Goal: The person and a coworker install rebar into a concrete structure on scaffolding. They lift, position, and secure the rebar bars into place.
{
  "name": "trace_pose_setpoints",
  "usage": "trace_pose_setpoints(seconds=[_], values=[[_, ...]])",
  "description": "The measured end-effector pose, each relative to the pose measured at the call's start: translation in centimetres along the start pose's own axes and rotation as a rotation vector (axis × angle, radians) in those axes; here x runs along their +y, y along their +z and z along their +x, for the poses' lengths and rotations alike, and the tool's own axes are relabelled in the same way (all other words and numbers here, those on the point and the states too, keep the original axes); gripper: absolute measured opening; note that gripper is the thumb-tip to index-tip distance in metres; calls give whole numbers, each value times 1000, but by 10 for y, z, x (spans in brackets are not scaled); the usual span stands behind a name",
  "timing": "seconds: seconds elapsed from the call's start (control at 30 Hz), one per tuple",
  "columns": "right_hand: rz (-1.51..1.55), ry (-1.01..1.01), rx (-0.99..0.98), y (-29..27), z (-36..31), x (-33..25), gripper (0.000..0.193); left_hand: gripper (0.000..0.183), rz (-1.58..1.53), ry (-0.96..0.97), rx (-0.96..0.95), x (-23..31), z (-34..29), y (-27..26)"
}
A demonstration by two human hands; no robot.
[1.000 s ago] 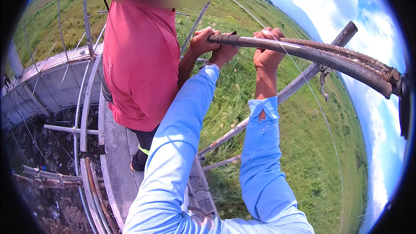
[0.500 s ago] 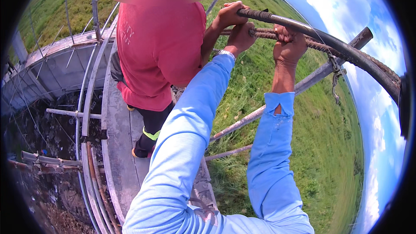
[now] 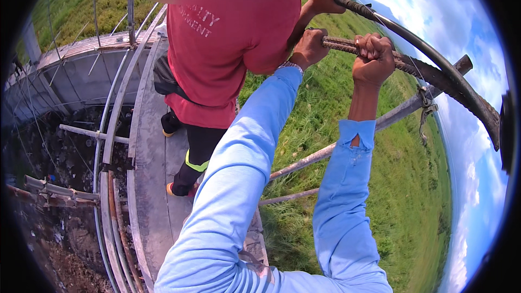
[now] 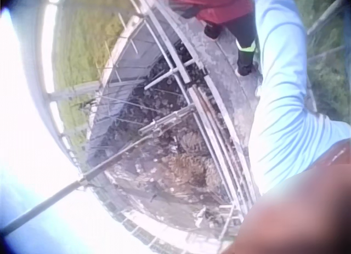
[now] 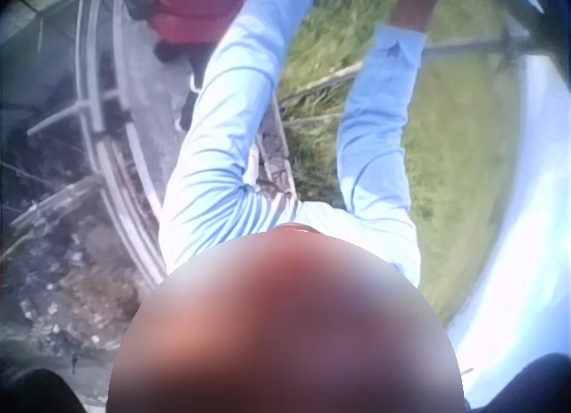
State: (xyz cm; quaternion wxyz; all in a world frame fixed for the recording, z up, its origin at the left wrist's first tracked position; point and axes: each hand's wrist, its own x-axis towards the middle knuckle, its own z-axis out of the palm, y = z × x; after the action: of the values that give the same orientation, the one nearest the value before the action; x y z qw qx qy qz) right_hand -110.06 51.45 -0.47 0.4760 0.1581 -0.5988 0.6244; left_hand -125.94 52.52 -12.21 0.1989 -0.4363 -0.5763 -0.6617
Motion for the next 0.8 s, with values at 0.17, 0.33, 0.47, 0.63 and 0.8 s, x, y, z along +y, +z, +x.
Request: trace_pose_setpoints(seconds=[0.17,0.33,0.47,0.63,0.8], values=[[-8,-35,-17,2,2,1,37,16,28,63,39,1,2,-5],[17,-44,-36,3,2,0,37,14,-17,117,110,2,1,-8],[2,-49,-23,4,3,0,37,13,6,119,84,2,3,-9],[-11,-64,21,5,1,1,36,13,-24,82,84,4,2,-12],[14,-54,-11,5,1,0,35,12,-3,94,73,6,1,-14]])
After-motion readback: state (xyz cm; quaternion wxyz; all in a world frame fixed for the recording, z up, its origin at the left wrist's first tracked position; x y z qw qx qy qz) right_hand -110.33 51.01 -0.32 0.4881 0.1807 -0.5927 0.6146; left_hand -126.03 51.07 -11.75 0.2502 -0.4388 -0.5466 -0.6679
